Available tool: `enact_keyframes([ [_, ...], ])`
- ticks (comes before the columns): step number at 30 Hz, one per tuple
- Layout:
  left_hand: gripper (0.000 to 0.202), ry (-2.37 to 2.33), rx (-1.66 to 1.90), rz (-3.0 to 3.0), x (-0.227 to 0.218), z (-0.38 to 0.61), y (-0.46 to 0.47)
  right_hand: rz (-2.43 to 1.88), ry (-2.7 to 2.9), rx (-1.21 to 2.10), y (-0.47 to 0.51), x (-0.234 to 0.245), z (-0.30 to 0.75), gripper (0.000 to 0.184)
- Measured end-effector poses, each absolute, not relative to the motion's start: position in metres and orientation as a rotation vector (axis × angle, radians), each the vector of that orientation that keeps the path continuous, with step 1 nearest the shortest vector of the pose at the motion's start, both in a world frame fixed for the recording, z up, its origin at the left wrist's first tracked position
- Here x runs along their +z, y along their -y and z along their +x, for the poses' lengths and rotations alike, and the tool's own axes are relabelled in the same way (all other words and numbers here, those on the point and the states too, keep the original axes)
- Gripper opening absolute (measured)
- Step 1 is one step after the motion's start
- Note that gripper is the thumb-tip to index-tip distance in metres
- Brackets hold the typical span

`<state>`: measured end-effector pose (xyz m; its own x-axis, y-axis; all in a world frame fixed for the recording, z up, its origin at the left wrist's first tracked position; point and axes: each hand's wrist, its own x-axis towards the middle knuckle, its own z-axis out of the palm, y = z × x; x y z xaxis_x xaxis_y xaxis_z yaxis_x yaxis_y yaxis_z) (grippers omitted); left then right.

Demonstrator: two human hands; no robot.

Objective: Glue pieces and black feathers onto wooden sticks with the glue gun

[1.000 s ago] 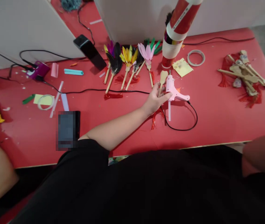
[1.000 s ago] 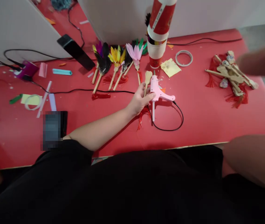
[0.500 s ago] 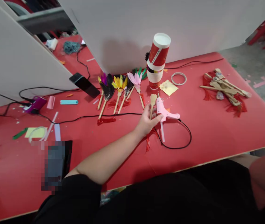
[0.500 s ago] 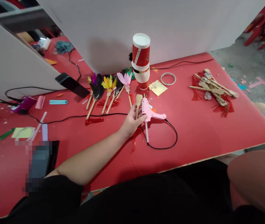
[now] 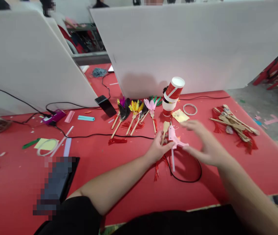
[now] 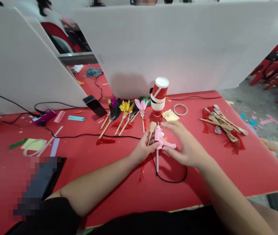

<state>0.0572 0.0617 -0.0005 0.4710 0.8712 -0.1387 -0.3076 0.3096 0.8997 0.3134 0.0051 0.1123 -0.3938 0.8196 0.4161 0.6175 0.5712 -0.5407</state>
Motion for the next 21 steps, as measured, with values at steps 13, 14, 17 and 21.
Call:
enact_keyframes([
  [13,0.061,-0.771,0.895,0.948,0.008,0.054,-0.061,-1.43,1.766,0.608,-0.025,0.022,0.288,0.051],
  [14,0.062,-0.786,0.896,0.934,0.009,0.053,-0.061,-1.453,1.688,0.626,-0.024,0.024,0.29,0.049],
  [17,0.063,-0.801,0.902,0.913,0.011,0.051,-0.061,-1.45,1.42,0.768,-0.021,0.03,0.294,0.044],
  [21,0.057,-0.784,0.875,0.907,0.015,0.052,-0.062,-1.32,1.179,0.941,-0.018,0.037,0.292,0.044],
])
